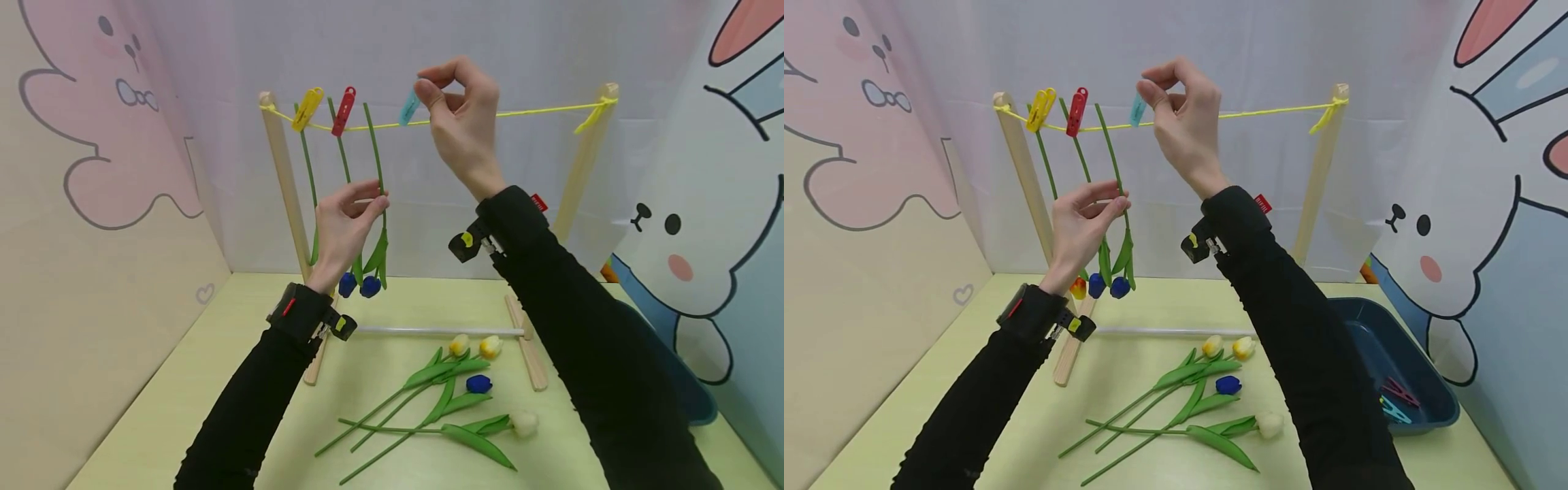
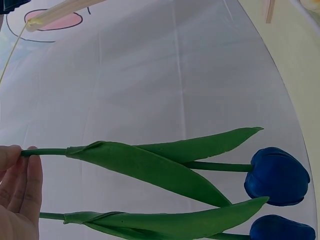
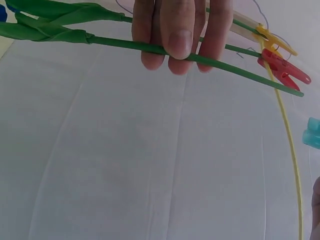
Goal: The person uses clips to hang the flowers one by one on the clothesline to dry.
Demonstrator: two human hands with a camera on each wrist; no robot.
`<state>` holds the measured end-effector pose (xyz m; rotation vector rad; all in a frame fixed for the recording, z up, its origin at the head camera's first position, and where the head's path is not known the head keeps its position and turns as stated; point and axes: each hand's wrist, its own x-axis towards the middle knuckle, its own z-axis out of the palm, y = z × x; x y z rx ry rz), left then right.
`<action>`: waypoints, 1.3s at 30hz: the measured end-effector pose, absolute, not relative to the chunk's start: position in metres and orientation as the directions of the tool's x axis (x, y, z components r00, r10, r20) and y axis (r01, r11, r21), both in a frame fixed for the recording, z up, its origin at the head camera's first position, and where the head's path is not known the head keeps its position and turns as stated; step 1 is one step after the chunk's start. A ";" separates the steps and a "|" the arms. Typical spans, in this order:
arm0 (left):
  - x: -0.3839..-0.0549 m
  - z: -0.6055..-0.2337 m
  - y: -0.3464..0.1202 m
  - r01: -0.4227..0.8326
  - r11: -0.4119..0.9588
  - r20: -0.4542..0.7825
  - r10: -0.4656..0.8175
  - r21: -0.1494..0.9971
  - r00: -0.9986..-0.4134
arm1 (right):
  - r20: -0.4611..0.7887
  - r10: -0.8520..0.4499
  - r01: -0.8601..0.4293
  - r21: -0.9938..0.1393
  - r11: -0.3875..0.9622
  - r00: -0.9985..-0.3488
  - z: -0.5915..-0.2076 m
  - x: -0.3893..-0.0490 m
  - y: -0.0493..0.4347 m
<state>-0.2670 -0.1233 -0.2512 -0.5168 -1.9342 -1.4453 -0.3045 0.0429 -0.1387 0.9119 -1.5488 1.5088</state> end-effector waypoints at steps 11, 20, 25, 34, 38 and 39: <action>-0.270 -0.248 -0.121 0.649 0.319 0.705 -0.096 0.691 -0.703 | 0.897 0.045 -0.891 -0.442 0.107 -0.440 -0.135 -0.308 0.022; -0.272 -0.247 -0.121 0.646 0.313 0.702 -0.105 0.696 -0.704 | 0.875 0.068 -0.862 -0.483 0.155 -0.478 -0.133 -0.305 0.010; -0.273 -0.247 -0.120 0.643 0.326 0.703 -0.112 0.694 -0.702 | 0.857 0.072 -0.838 -0.514 0.184 -0.510 -0.134 -0.303 0.005; -0.273 -0.249 -0.118 0.647 0.320 0.705 -0.101 0.691 -0.703 | 0.813 0.080 -0.785 -0.579 0.221 -0.577 -0.137 -0.304 0.001; -0.274 -0.249 -0.118 0.645 0.321 0.703 -0.103 0.693 -0.704 | 0.802 0.068 -0.773 -0.591 0.233 -0.593 -0.139 -0.304 0.001; -0.274 -0.249 -0.118 0.645 0.320 0.703 -0.103 0.693 -0.704 | 0.799 0.067 -0.769 -0.595 0.234 -0.598 -0.139 -0.304 0.001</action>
